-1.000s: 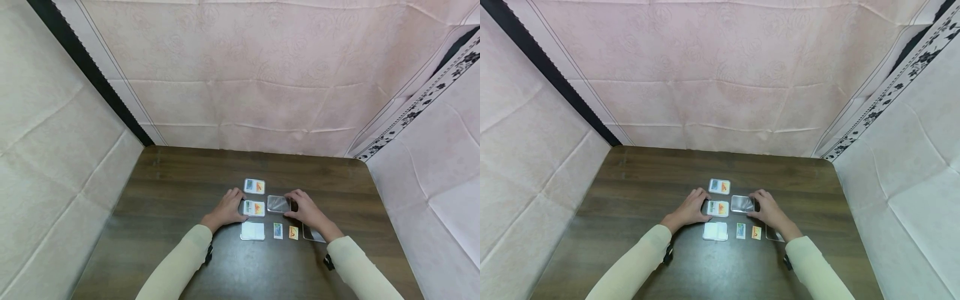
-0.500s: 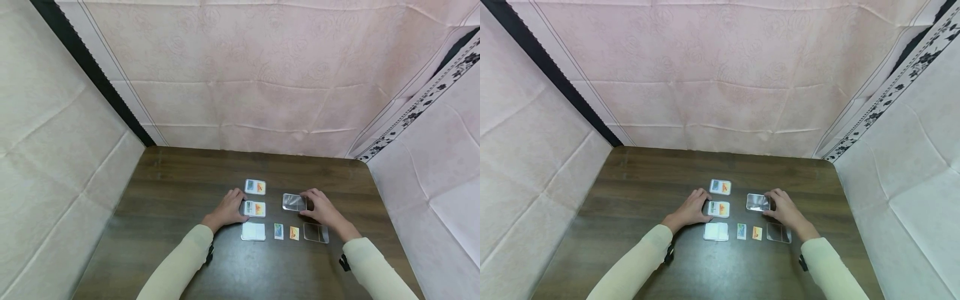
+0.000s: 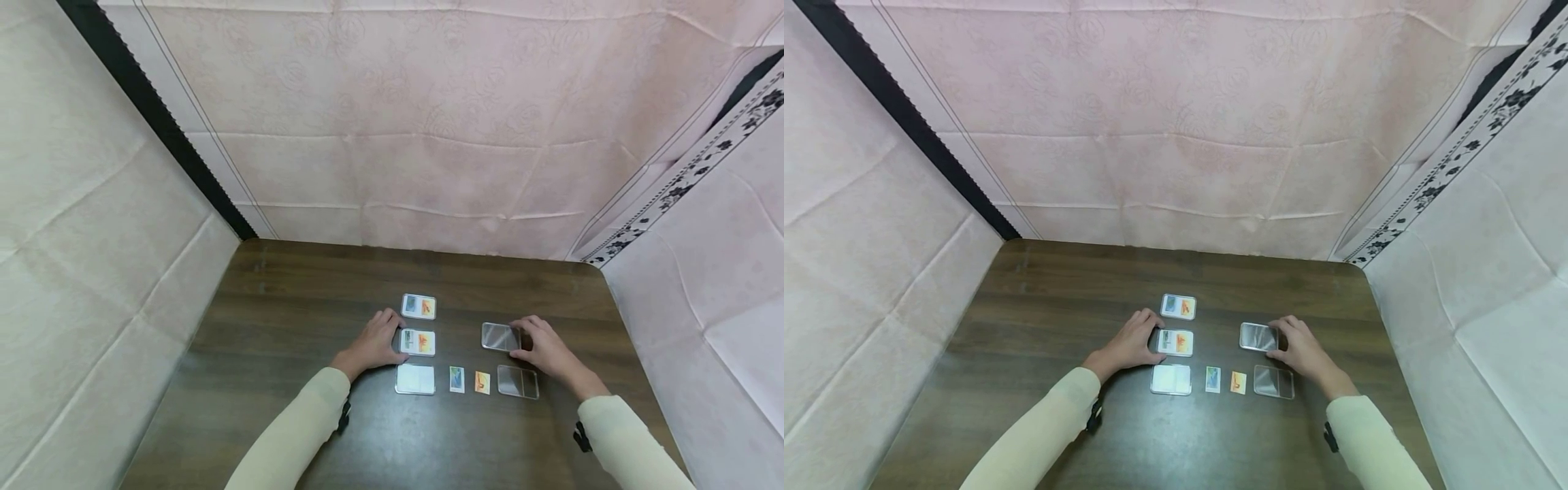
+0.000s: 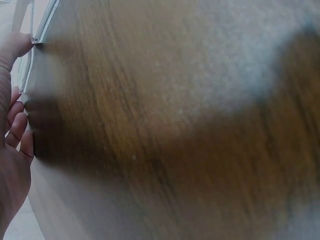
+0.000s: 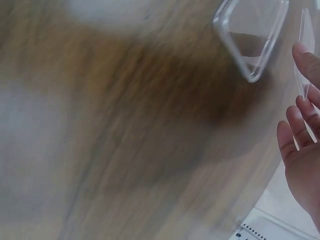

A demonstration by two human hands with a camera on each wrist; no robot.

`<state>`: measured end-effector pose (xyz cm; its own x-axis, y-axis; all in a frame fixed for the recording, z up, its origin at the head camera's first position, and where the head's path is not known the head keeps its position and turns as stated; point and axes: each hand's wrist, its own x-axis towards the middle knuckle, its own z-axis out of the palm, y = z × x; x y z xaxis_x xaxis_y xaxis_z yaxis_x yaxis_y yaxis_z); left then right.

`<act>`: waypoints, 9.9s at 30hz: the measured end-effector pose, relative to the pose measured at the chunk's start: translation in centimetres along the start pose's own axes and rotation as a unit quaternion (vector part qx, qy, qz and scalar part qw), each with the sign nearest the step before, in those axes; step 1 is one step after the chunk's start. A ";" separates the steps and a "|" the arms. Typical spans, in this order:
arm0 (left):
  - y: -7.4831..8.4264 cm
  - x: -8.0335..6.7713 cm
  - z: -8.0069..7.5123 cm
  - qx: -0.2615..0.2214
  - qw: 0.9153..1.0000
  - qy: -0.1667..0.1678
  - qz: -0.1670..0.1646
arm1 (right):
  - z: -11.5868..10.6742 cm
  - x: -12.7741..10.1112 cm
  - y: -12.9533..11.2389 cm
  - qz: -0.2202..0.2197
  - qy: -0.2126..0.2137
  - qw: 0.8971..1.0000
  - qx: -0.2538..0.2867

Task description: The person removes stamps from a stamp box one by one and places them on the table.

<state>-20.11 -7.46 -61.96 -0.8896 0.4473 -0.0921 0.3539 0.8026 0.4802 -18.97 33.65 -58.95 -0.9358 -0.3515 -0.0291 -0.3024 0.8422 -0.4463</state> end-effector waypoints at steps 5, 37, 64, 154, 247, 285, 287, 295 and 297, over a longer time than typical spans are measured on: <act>0.0 0.0 0.0 -0.001 1.000 -0.001 -0.003 | 0.0 -0.6 0.8 -0.009 0.011 1.000 -0.001; 0.2 -0.1 -0.1 -0.006 1.000 0.002 -0.006 | -0.7 -2.0 3.2 0.019 -0.021 0.999 -0.021; 0.5 -0.2 -0.3 -0.014 1.000 -0.001 -0.011 | -1.0 -1.7 2.7 0.036 -0.008 0.999 0.015; -0.2 0.0 0.0 -0.027 1.000 -0.003 -0.010 | 7.7 7.0 -13.4 -0.005 -0.074 0.996 0.038; 0.2 -0.2 -0.3 -0.032 0.999 -0.004 -0.019 | -0.5 6.1 -5.5 0.011 -0.128 0.988 0.083; 0.1 -0.1 -0.1 -0.028 0.999 -0.008 -0.023 | 1.8 5.4 -3.7 0.001 -0.092 0.995 -0.041; 0.0 -0.1 0.0 -0.029 0.999 -0.007 -0.022 | 1.7 5.4 -3.7 -0.003 -0.092 0.995 -0.038; -0.1 -0.1 0.1 -0.030 0.999 -0.005 -0.019 | 1.3 5.1 -4.7 -0.017 -0.078 0.997 -0.022; -0.1 -0.1 0.1 -0.030 0.999 -0.005 -0.018 | 1.3 5.1 -5.2 -0.017 -0.072 0.997 -0.019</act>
<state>-20.00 -7.54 -62.03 -0.8982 0.4232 -0.1189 0.3038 0.7930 0.5280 -21.89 26.96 -57.98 -0.8901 -0.4325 -0.1439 -0.3422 0.8426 -0.4158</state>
